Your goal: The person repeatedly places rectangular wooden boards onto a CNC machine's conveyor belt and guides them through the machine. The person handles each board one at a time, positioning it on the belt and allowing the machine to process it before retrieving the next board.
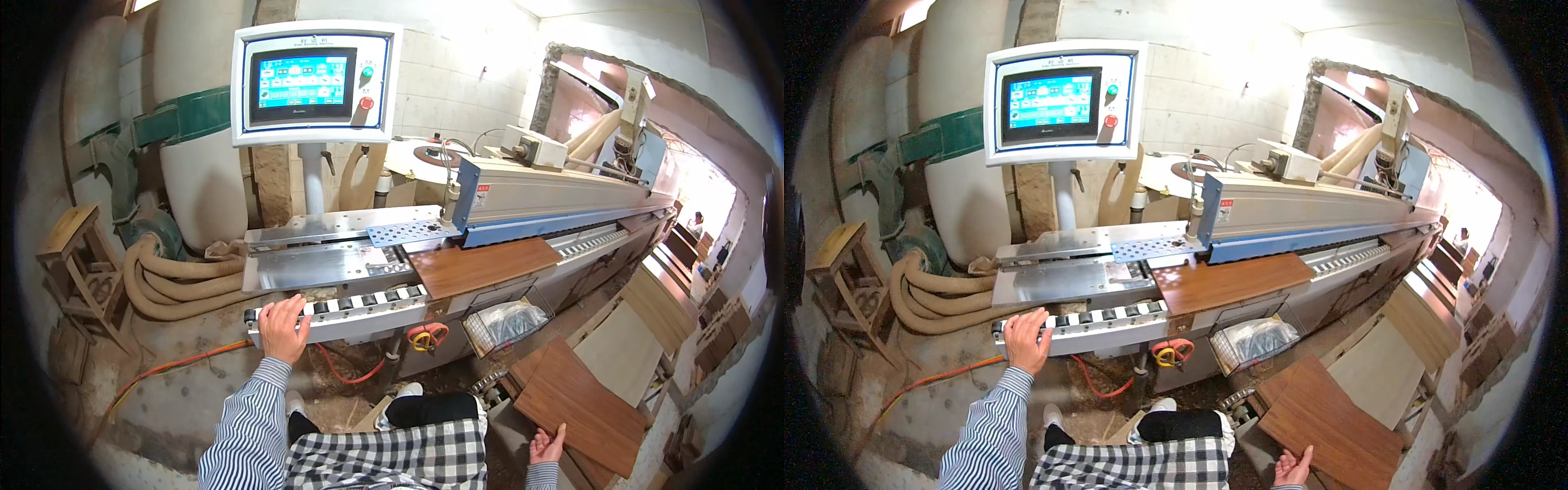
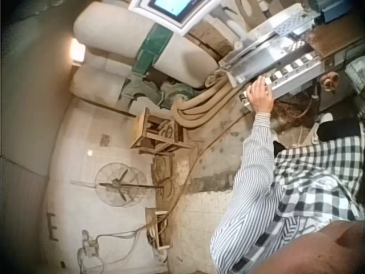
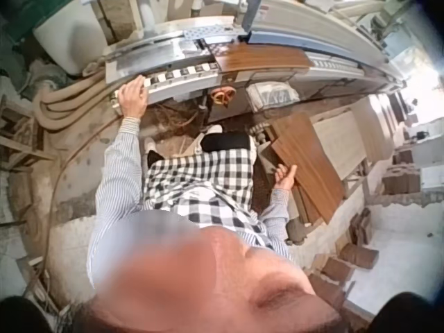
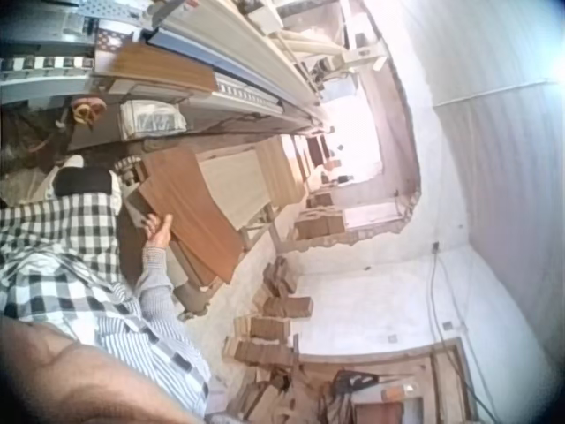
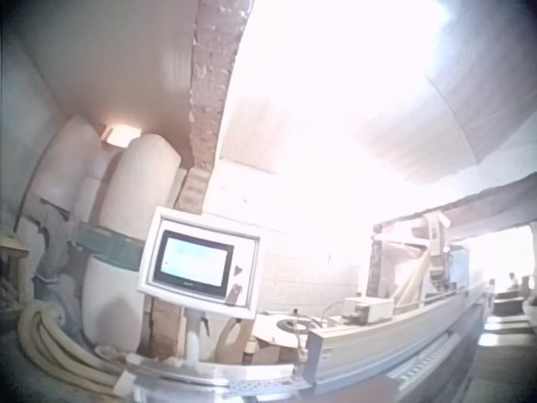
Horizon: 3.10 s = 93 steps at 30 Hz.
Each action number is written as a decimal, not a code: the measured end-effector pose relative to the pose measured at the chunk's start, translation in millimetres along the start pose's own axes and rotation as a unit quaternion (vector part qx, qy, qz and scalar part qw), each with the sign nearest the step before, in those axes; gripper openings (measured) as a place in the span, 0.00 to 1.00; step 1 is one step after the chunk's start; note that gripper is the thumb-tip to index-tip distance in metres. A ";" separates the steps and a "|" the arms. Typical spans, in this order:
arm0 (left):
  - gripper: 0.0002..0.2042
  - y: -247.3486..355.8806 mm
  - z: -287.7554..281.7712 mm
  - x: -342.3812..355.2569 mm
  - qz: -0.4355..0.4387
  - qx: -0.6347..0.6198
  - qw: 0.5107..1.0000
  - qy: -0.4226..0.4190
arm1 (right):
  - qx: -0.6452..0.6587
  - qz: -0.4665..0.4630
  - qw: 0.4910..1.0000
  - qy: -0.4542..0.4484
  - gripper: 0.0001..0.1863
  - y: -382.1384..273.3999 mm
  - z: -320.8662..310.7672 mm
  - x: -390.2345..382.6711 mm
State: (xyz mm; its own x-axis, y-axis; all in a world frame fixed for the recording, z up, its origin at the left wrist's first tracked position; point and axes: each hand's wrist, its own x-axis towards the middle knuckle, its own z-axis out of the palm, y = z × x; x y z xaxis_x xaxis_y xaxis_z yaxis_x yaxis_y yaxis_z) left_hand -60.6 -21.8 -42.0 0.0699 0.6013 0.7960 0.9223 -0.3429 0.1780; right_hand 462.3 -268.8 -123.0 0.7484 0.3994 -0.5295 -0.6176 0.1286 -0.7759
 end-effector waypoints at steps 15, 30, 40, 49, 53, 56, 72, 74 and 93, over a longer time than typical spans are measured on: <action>0.17 1.2 -4.0 2.1 -0.007 -0.004 1.000 -0.022 | 0.166 0.041 0.980 -0.106 0.18 3.4 -99.9 13.3; 0.33 62.7 -78.8 -6.8 0.016 -0.208 0.952 -0.226 | 0.094 -0.023 0.916 -0.389 0.19 16.5 -6.2 -45.8; 0.32 36.2 -121.8 -73.2 0.022 -0.073 0.991 -0.111 | -0.039 0.178 0.833 -0.523 0.07 98.5 194.0 -140.7; 0.28 -34.3 -120.0 -53.3 -0.080 -0.018 0.994 -0.072 | -0.013 0.240 0.772 -0.589 0.20 115.7 270.7 -178.5; 0.27 -55.3 -95.9 -28.7 -0.106 -0.040 0.990 -0.079 | -0.111 0.162 0.758 -0.622 0.26 96.6 235.1 -151.4; 0.27 -66.4 -82.2 -15.1 -0.126 -0.062 0.986 -0.086 | -0.294 0.002 0.722 -0.626 0.21 97.4 177.2 -121.5; 0.27 -74.8 -90.0 -24.6 -0.202 -0.086 0.972 -0.084 | -0.586 -0.545 0.425 -0.422 0.15 110.3 62.5 -82.0; 0.26 -75.5 -94.4 -24.9 -0.217 -0.106 0.967 -0.085 | -0.588 -0.544 0.425 -0.421 0.15 110.1 62.2 -82.5; 0.25 -79.0 -101.0 -21.6 -0.225 -0.115 0.963 -0.093 | -0.577 -0.548 0.432 -0.425 0.14 106.9 64.9 -85.1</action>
State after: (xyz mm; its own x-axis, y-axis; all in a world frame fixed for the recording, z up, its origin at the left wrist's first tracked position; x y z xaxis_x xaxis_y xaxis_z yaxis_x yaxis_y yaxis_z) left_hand -173.4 -80.6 -14.8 -0.2300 0.8382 0.4944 0.7685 -0.1553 0.6208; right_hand 316.9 -230.2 -138.6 -0.2240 0.9244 0.3087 0.8927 0.3217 -0.3156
